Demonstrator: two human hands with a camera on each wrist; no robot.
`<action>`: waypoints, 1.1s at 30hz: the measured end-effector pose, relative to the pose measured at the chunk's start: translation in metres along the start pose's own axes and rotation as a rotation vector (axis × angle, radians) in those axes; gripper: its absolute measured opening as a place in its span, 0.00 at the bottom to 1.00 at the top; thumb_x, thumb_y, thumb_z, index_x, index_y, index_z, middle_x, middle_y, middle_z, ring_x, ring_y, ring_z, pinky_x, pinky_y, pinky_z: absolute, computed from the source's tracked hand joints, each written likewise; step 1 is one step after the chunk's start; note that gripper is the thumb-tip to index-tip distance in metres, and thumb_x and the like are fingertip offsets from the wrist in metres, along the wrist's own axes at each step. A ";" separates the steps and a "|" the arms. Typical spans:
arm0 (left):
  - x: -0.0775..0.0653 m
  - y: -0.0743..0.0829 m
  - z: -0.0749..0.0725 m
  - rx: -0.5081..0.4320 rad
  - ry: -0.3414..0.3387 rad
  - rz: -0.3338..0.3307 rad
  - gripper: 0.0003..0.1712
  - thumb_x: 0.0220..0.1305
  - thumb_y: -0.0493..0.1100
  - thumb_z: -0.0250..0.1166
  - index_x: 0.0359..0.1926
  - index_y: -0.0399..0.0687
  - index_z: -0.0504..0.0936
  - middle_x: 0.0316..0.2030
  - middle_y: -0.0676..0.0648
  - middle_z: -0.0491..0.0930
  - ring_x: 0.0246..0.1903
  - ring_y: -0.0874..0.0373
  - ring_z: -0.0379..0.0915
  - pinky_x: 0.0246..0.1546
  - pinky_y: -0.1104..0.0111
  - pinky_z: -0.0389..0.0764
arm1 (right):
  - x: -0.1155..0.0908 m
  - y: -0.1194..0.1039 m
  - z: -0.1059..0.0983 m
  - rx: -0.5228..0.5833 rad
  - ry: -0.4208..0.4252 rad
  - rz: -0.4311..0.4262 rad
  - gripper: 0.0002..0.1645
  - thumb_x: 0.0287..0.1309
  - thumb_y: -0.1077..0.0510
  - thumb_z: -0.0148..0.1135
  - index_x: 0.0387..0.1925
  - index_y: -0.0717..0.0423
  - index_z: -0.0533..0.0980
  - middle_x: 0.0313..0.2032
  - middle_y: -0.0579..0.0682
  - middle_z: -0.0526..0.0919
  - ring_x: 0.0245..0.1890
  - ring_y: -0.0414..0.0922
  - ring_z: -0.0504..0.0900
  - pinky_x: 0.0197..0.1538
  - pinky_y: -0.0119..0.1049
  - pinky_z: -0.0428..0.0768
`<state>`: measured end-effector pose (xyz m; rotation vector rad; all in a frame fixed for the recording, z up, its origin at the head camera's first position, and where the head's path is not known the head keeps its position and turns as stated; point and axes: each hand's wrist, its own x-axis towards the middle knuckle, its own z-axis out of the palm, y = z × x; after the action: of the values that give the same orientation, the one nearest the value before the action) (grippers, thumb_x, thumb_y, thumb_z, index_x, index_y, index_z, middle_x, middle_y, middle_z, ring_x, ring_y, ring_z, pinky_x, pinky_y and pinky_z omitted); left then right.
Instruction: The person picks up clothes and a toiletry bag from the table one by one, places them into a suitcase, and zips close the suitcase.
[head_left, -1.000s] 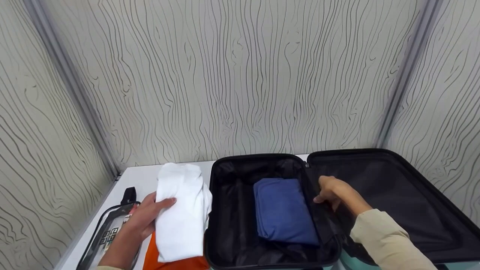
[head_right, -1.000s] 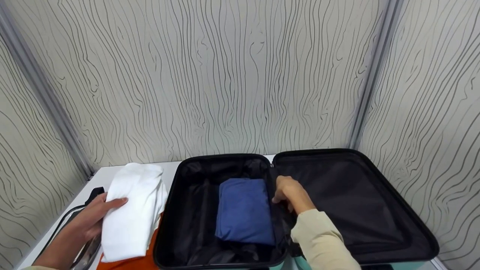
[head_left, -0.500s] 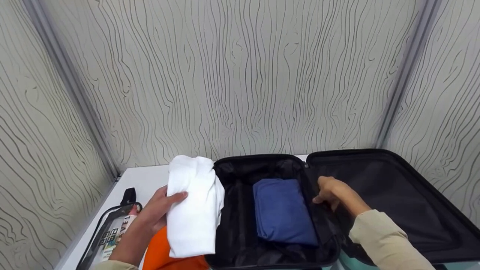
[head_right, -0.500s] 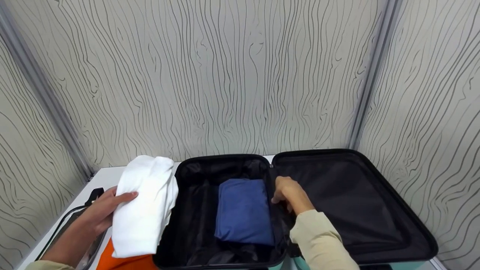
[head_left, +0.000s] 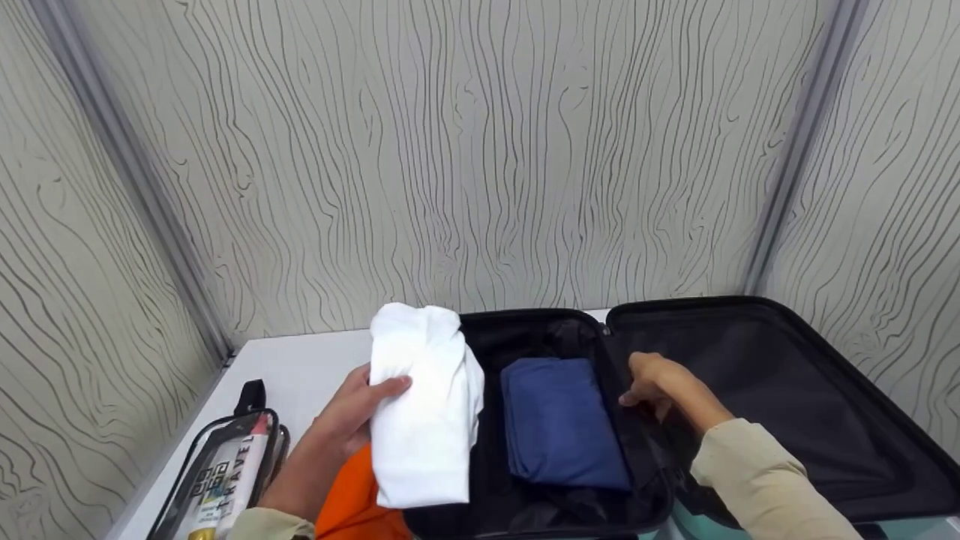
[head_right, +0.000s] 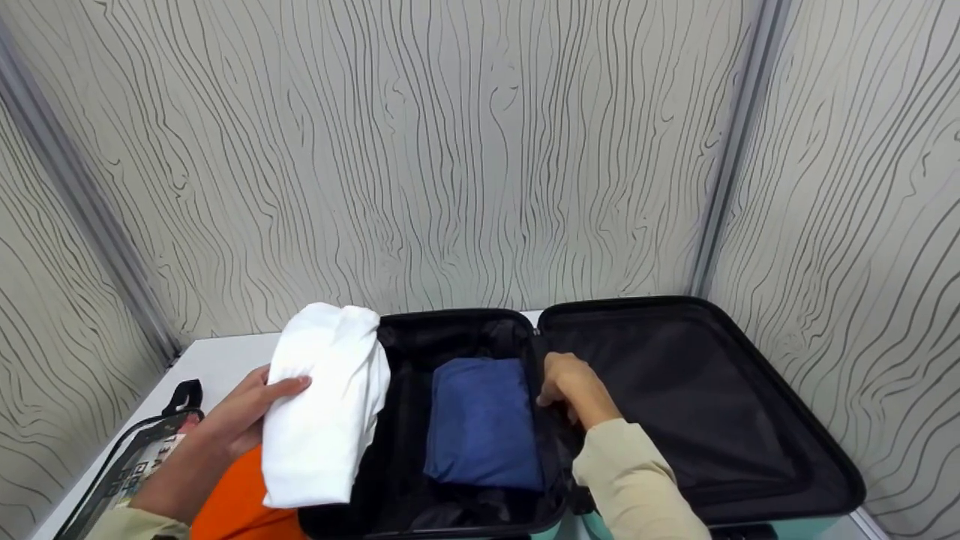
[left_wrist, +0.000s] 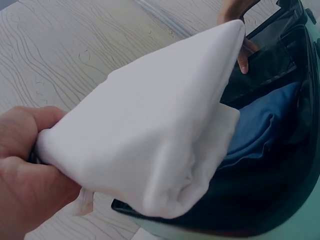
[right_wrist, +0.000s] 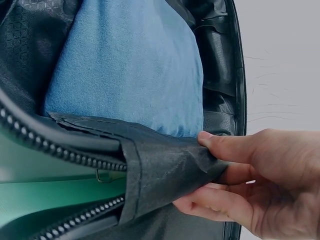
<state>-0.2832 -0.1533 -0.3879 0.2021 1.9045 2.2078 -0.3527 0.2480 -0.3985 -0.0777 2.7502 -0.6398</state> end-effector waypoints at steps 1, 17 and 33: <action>0.002 0.000 0.003 -0.003 -0.005 0.000 0.30 0.60 0.40 0.62 0.59 0.35 0.61 0.40 0.44 0.77 0.40 0.52 0.79 0.43 0.58 0.80 | 0.000 0.000 0.000 -0.006 0.000 -0.002 0.16 0.49 0.62 0.68 0.28 0.67 0.68 0.24 0.61 0.77 0.16 0.54 0.82 0.21 0.40 0.81; 0.040 -0.016 0.063 -0.053 -0.060 0.021 0.27 0.57 0.36 0.63 0.56 0.32 0.65 0.38 0.44 0.77 0.38 0.55 0.78 0.43 0.63 0.80 | -0.001 -0.003 0.002 0.037 0.005 0.043 0.16 0.50 0.64 0.67 0.32 0.68 0.67 0.28 0.63 0.75 0.16 0.54 0.81 0.20 0.41 0.81; 0.066 -0.048 0.115 -0.096 -0.115 0.047 0.22 0.53 0.32 0.61 0.50 0.30 0.70 0.35 0.44 0.80 0.36 0.55 0.79 0.40 0.63 0.81 | -0.002 -0.015 0.010 0.027 0.021 0.070 0.17 0.49 0.64 0.68 0.35 0.69 0.69 0.31 0.64 0.75 0.17 0.54 0.82 0.21 0.40 0.81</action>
<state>-0.3152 -0.0199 -0.4199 0.3525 1.7474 2.2583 -0.3484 0.2303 -0.3995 0.0309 2.7501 -0.6622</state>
